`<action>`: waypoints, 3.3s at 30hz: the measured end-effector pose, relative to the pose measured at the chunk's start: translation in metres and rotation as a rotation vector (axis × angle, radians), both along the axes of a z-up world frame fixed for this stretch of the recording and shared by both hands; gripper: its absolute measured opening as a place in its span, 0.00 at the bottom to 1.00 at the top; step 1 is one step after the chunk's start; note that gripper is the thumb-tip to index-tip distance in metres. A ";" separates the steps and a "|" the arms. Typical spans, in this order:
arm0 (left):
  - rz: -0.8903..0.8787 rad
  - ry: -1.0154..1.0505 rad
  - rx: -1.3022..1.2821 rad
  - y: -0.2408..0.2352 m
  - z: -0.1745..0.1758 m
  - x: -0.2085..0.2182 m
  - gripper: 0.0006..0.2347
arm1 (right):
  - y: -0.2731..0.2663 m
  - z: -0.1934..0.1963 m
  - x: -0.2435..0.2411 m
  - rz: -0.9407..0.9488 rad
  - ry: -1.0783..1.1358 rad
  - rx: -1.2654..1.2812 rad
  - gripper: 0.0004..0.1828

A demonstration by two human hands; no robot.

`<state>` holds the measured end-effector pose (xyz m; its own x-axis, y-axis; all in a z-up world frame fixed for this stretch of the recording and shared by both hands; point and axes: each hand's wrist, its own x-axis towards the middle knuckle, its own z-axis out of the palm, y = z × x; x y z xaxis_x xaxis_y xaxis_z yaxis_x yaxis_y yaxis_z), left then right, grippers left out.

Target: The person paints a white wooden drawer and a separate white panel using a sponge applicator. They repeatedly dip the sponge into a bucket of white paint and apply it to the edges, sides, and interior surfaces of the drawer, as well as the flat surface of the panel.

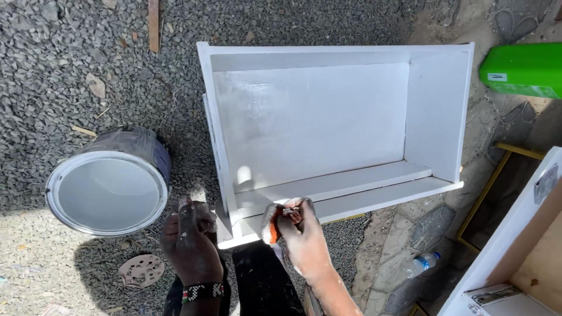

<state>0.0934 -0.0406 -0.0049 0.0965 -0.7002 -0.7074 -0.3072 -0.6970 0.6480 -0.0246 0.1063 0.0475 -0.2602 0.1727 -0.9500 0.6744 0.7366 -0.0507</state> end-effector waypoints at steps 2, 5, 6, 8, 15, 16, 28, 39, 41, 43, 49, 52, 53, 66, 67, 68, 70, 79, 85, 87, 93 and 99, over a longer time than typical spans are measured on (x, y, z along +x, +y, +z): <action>-0.099 0.050 -0.017 0.012 -0.004 0.010 0.20 | 0.035 -0.015 0.012 0.051 0.503 -0.155 0.11; -0.008 0.276 0.010 0.053 -0.005 0.011 0.18 | 0.082 -0.019 0.030 -0.325 0.608 -0.133 0.15; -0.012 0.278 0.016 0.058 0.005 0.008 0.18 | 0.093 -0.011 0.029 -0.327 0.610 -0.127 0.15; -0.226 0.458 0.021 0.072 0.026 -0.001 0.19 | 0.117 0.004 0.026 -0.415 0.639 -0.033 0.15; -0.932 0.095 0.347 0.115 0.048 -0.018 0.22 | 0.256 -0.055 0.042 -1.352 0.625 0.035 0.26; -0.898 0.009 0.502 0.117 0.050 -0.026 0.19 | 0.244 -0.053 0.033 -1.431 0.638 -0.006 0.14; -1.093 -0.052 0.578 0.170 0.028 0.012 0.12 | 0.216 -0.072 -0.005 -1.769 0.612 -0.221 0.26; -0.877 0.297 0.461 0.134 0.161 0.006 0.09 | 0.083 0.124 -0.124 -1.662 0.599 -0.362 0.37; -0.670 0.511 0.362 0.133 0.179 -0.009 0.11 | 0.028 0.162 -0.159 -1.497 0.677 -0.452 0.26; -0.622 0.543 0.309 0.123 0.188 -0.026 0.10 | 0.007 0.153 -0.189 -1.372 0.653 -0.523 0.20; -0.469 0.503 0.281 0.089 0.189 -0.047 0.10 | -0.046 0.115 -0.275 -1.049 0.549 -0.929 0.13; -0.466 0.425 0.248 0.078 0.177 -0.049 0.12 | -0.064 0.110 -0.299 -0.961 0.538 -0.986 0.13; -0.398 0.416 0.256 0.080 0.170 -0.049 0.12 | -0.067 0.108 -0.306 -0.944 0.553 -0.953 0.12; -0.250 0.247 0.158 -0.038 0.199 0.003 0.15 | -0.015 0.108 -0.213 -0.623 0.750 -0.937 0.07; -0.216 0.187 0.138 -0.042 0.189 0.015 0.12 | -0.022 0.122 -0.190 -0.449 0.733 -0.805 0.09; -0.185 0.124 0.128 -0.045 0.178 0.029 0.10 | -0.026 0.136 -0.163 -0.278 0.713 -0.663 0.17; -0.162 0.080 0.173 -0.063 0.177 0.036 0.11 | -0.023 0.104 -0.164 -0.474 0.734 -0.681 0.14; -0.427 0.007 0.671 -0.051 0.096 0.073 0.44 | -0.092 0.123 -0.098 -0.935 0.621 -0.615 0.23; -0.373 -0.009 0.791 -0.027 0.043 0.071 0.34 | -0.103 0.104 -0.100 -0.881 0.669 -0.682 0.16; -0.278 -0.046 0.820 -0.036 0.053 0.070 0.33 | -0.114 0.100 -0.108 -0.939 0.703 -0.621 0.15; -0.051 -0.072 0.860 -0.047 0.092 0.046 0.31 | -0.119 0.025 -0.199 -0.698 0.732 -0.738 0.08; 0.235 0.815 0.486 0.014 0.059 0.019 0.28 | -0.164 0.007 -0.245 -0.629 0.831 -1.057 0.08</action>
